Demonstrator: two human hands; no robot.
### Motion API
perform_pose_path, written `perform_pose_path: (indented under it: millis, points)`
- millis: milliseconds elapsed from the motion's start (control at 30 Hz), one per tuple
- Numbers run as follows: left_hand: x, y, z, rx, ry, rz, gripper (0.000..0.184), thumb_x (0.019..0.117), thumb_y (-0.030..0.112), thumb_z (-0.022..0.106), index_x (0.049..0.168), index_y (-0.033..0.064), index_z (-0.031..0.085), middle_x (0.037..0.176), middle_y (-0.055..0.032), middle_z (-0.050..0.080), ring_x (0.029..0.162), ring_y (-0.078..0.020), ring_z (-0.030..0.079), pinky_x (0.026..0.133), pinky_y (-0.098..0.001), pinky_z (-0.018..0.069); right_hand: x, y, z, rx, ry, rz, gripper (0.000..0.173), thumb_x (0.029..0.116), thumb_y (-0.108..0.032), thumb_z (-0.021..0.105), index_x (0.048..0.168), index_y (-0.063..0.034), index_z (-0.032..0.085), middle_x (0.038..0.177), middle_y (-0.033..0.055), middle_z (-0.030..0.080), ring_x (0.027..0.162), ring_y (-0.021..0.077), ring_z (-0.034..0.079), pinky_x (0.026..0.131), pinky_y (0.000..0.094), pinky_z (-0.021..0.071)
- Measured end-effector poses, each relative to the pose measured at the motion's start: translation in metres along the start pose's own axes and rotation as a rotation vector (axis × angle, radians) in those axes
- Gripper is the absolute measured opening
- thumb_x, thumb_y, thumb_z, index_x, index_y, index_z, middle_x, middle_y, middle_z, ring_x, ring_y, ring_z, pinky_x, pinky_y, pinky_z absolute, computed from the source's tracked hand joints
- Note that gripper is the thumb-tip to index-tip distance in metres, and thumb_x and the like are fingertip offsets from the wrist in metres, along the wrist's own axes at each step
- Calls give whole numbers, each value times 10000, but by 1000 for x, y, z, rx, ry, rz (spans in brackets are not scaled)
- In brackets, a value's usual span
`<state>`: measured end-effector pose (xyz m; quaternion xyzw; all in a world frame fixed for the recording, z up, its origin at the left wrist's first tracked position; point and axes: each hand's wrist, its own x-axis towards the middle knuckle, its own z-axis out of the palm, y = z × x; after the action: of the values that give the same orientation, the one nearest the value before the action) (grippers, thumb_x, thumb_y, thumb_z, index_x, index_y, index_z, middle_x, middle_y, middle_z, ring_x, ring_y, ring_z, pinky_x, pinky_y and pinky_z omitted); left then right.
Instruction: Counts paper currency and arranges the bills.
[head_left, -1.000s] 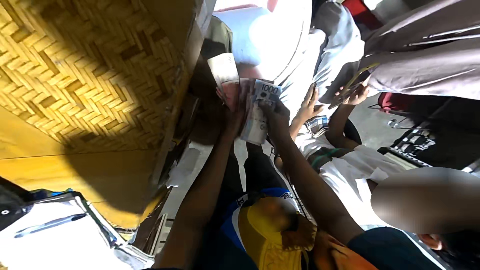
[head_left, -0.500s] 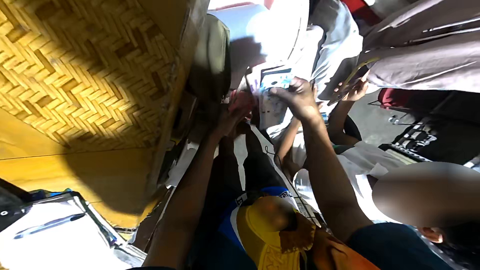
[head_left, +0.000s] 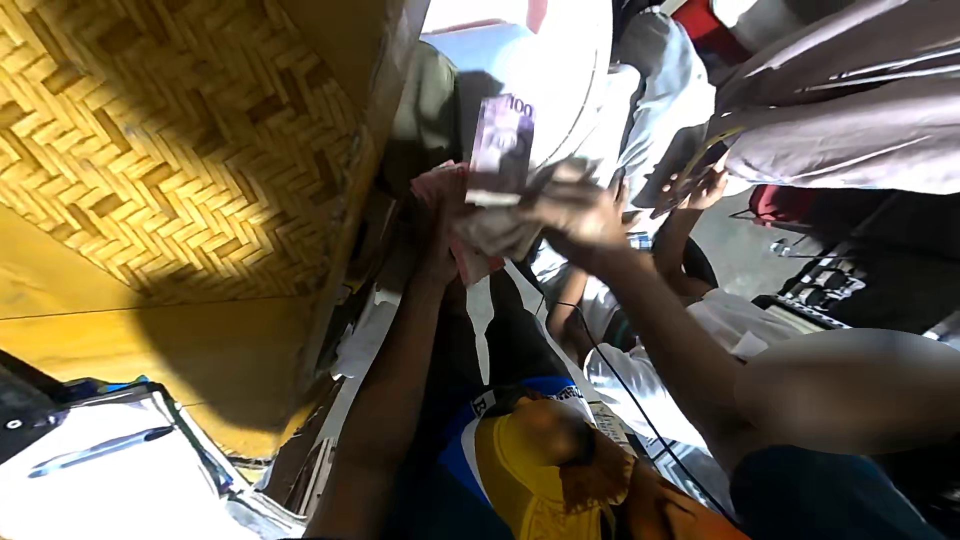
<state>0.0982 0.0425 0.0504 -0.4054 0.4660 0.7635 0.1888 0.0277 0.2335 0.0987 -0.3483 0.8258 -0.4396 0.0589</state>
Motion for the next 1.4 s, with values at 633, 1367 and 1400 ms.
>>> perform_pose_path:
  millis: [633, 1367, 1400]
  points:
    - [2, 1, 10, 404, 67, 165, 617, 793, -66, 759, 1342, -66, 478, 1160, -103, 634, 1030, -75, 632, 905, -254, 554, -39, 7, 65, 1083, 550, 1092, 132, 949, 24, 653, 1078, 3, 666, 906, 30, 734, 808, 95, 709, 774, 296, 617]
    - [-4, 6, 21, 626, 164, 13, 585, 974, 147, 700, 1444, -80, 437, 1321, -224, 590, 1165, -205, 594, 1017, -340, 488, -39, -1, 66, 1351, 500, 1109, 215, 985, 26, 557, 1195, -12, 577, 974, 58, 714, 846, 132, 711, 806, 330, 618]
    - [-6, 7, 25, 677, 171, 3, 602, 985, 153, 688, 1463, -94, 417, 1375, -259, 564, 1235, -249, 574, 1071, -369, 455, -37, 1, 73, 1319, 521, 1132, 183, 984, 31, 571, 1162, -4, 587, 951, 60, 716, 827, 132, 711, 794, 328, 618]
